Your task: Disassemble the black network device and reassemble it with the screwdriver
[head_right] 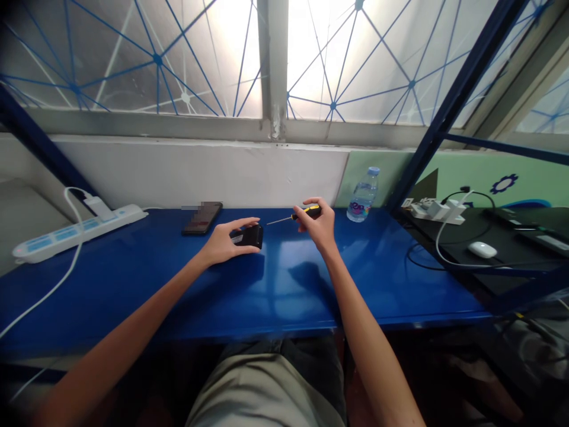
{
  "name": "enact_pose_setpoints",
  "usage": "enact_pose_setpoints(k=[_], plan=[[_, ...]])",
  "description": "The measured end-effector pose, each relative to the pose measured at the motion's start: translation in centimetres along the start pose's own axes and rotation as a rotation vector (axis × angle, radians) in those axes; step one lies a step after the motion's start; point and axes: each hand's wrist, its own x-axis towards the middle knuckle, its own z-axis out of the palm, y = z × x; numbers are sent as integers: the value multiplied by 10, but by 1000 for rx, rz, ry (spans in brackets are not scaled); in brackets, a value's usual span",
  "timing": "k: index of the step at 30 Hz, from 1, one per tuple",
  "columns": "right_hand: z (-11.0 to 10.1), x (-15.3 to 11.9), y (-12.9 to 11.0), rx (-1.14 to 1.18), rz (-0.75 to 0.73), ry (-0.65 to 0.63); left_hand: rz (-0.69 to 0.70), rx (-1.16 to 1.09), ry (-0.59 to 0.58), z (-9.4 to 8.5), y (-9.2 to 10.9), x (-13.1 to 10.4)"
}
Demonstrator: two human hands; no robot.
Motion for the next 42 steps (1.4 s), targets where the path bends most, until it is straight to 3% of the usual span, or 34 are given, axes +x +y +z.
enact_pose_setpoints(k=[42], plan=[[4,-3,2,-107,22,-43,22,-17,-16,1,2,0]])
